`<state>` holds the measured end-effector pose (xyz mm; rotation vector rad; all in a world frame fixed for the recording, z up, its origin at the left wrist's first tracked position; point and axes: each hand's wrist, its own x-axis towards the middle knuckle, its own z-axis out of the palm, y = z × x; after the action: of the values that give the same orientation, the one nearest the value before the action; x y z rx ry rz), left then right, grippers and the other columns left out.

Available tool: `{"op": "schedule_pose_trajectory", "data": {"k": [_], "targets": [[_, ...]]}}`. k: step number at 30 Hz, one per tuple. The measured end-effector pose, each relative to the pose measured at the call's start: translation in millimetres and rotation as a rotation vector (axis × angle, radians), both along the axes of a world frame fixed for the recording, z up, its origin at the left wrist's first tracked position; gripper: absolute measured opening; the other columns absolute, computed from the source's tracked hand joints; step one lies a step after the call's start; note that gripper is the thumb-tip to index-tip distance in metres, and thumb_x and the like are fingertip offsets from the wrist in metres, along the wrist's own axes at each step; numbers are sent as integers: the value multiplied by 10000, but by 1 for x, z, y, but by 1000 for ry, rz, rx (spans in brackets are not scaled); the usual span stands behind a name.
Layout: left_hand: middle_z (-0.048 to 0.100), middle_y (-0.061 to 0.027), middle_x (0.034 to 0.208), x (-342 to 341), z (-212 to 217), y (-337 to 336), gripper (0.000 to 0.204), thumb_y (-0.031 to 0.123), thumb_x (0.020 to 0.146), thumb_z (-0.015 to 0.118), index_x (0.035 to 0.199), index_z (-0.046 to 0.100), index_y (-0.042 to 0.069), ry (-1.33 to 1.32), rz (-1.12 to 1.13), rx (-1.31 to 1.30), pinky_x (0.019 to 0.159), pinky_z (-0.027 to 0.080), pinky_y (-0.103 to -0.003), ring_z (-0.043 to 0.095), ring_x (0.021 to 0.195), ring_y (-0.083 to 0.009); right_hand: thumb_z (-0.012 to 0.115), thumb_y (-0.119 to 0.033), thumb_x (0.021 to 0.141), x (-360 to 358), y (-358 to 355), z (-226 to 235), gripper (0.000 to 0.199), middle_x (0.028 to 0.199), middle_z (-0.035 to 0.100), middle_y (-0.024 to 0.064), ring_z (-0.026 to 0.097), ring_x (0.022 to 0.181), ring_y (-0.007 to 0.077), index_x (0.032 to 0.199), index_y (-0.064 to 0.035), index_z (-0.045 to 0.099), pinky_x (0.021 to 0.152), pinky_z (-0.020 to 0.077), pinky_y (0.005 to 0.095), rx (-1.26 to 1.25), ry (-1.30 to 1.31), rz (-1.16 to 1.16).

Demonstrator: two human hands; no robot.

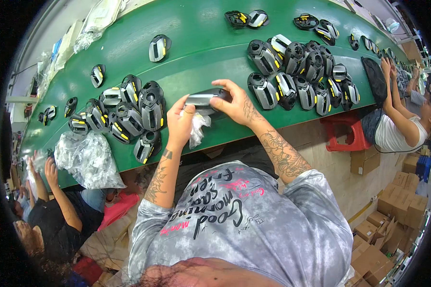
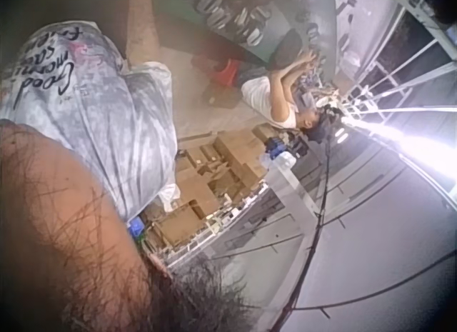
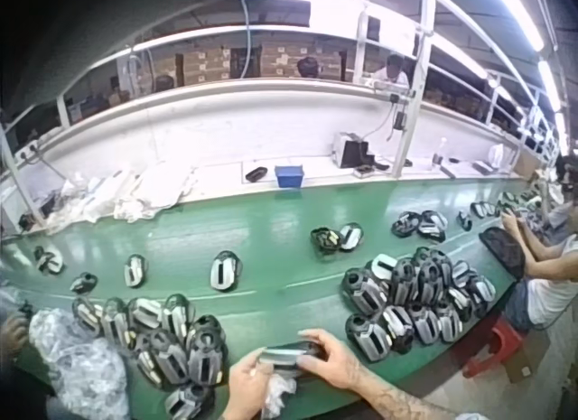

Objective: The person takes small parts out of plastic bags, attaches them onto plastic casings by hand, and places the assembled casings on the workbench.

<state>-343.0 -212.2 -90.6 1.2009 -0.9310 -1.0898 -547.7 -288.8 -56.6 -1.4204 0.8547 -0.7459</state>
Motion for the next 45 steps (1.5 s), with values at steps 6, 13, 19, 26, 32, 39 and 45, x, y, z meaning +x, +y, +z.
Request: {"op": "schedule_pose_trajectory", "data": {"k": [6, 13, 19, 26, 32, 39, 45], "targets": [[689, -105, 1210, 6, 23, 4, 612, 103, 872, 793, 1418, 554, -35, -59, -88, 2, 941, 525, -309, 647, 1052, -161, 754, -208, 934, 13, -17, 21, 343, 1045, 693, 29, 617, 959, 104, 1197, -2, 678, 876, 512, 270, 198, 54, 38], [625, -241, 1175, -3, 59, 1, 673, 13, 766, 746, 1393, 503, 36, -903, -54, -48, 934, 533, -490, 627, 1091, -452, 693, -203, 997, 9, -8, -15, 375, 1065, 666, 74, 642, 941, 118, 1287, 15, 597, 743, 550, 270, -49, -72, -124], [711, -289, 977, 67, 143, -64, 642, 270, 815, 816, 1311, 509, 3, -1196, 215, 92, 833, 561, -530, 695, 933, -475, 653, -179, 1018, 6, -5, -11, 282, 975, 686, 69, 666, 844, 106, 1223, 11, 616, 610, 549, 248, -82, -68, -267], [738, -269, 1099, 209, 102, -142, 707, 472, 831, 806, 1226, 586, -72, -1221, 427, 638, 949, 565, -461, 719, 1081, -397, 674, -194, 1006, 21, -2, -10, 190, 740, 650, 1, 615, 629, 61, 964, -9, 674, 554, 503, 228, -150, 72, -200], [726, -295, 1007, 207, 109, -123, 299, 86, 832, 662, 1087, 615, -62, -1401, 383, 300, 896, 555, -511, 710, 980, -457, 657, -158, 1023, 9, -5, -22, 155, 789, 627, -4, 587, 639, 63, 1014, -4, 656, 556, 472, 210, -80, -58, -197], [742, -189, 1017, 233, 219, 77, 336, -20, 806, 568, 1070, 763, 57, -1287, 682, -43, 915, 543, -419, 709, 965, -373, 671, -169, 1014, 12, -4, -14, 170, 739, 611, -8, 560, 618, 55, 978, -4, 659, 556, 446, 215, -112, 82, -201], [745, -240, 1035, 356, 188, 185, 415, 311, 783, 722, 1078, 773, 24, -1383, 736, 986, 874, 575, -435, 727, 970, -396, 690, -127, 964, 28, 2, -7, 160, 766, 616, 47, 572, 619, 119, 896, 14, 656, 583, 466, 286, -455, 305, -204]]}}
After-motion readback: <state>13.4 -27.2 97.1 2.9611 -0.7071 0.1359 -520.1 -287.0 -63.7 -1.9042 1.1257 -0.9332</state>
